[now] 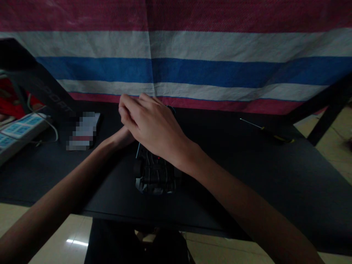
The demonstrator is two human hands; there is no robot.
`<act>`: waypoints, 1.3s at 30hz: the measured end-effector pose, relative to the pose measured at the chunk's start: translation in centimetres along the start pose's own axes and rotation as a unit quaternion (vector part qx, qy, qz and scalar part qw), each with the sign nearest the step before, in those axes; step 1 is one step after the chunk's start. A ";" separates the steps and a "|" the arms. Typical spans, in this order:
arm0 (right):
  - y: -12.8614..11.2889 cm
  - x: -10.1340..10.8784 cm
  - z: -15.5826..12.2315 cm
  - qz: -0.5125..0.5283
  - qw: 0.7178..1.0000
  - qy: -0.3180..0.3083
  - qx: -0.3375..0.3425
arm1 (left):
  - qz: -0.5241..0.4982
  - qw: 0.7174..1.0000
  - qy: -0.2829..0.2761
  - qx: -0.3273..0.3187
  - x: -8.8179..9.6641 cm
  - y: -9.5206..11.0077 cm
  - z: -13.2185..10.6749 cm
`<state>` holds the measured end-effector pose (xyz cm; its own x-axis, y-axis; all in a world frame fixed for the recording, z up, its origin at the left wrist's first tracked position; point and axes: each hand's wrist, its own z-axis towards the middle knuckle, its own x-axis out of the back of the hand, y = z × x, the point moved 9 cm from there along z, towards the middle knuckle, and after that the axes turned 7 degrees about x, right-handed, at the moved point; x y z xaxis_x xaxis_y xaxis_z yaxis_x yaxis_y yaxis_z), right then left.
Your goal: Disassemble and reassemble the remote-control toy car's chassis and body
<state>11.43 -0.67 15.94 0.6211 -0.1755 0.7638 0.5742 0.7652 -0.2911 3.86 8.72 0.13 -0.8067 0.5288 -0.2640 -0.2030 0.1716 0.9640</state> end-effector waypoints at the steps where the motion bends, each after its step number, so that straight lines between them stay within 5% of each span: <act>1: 0.1 0.1 -0.1 -0.037 0.999 0.003 -0.001 | -0.001 1.000 0.000 -0.004 0.1 0.0 0.0; 5: 1.2 0.6 -0.6 -0.112 0.993 -0.008 -0.032 | -0.006 1.000 0.018 0.013 0.6 -0.5 0.0; 15: 0.1 2.2 -0.4 0.021 0.996 -0.063 0.065 | -0.017 1.000 0.014 0.009 1.6 -1.1 0.4; 20: -0.5 1.5 -0.1 0.050 0.996 -0.024 0.066 | 0.003 1.000 0.011 -0.019 1.5 -0.8 0.4; 32: 1.5 -1.5 0.3 0.350 0.936 -0.027 -0.039 | 0.028 0.999 0.014 -0.006 0.5 -0.2 0.1; 39: 6.8 2.9 -1.4 0.355 0.923 0.084 -0.126 | -0.043 0.997 0.035 0.058 0.9 -0.6 -0.4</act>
<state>17.90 3.18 15.40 0.9501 0.2052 0.2351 0.0831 0.5599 -0.8244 3.05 8.73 -0.66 -0.8270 0.4493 -0.3380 -0.2098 0.3112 0.9269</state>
